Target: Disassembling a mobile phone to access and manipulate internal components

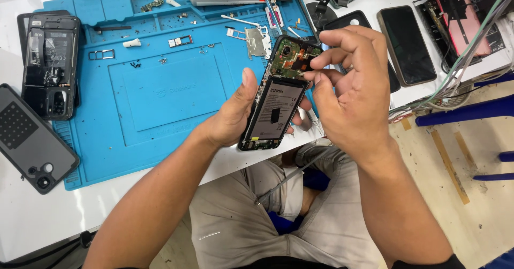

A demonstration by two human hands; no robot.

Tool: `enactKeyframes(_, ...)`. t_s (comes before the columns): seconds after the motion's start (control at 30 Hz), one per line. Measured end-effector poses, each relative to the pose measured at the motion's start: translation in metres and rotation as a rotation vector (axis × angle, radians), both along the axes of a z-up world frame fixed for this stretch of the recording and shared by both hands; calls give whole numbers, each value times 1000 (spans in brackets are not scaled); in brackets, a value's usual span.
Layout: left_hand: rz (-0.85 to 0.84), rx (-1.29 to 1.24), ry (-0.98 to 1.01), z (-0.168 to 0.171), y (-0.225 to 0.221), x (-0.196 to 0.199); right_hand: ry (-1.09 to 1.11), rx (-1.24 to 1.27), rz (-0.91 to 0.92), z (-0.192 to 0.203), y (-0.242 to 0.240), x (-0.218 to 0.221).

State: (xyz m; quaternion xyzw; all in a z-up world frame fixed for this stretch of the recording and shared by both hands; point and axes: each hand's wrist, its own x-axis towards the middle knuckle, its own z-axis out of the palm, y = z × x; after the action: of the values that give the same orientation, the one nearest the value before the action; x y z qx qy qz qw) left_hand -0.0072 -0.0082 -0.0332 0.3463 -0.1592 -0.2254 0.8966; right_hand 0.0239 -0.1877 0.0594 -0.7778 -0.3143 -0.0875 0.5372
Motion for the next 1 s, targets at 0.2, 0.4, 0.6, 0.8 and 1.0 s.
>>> enactKeyframes(0.2, -15, 46, -14, -3, 1, 1, 64, 3, -8, 3, -2, 5)
enactKeyframes(0.4, -11, 58, 17, -6, 0, -1, 149, 30, -25, 1, -3, 10)
enactKeyframes(0.6, 5, 116, -9, -1, -1, 0, 172, 14, -45, 1, -3, 13)
enactKeyframes(0.8, 12, 153, 2, 2, -2, 0, 174, 17, -16, -4, -5, 19)
enactKeyframes(1.0, 18, 153, 1, 1, -2, 0, 190, 44, 3, -10, -5, 22)
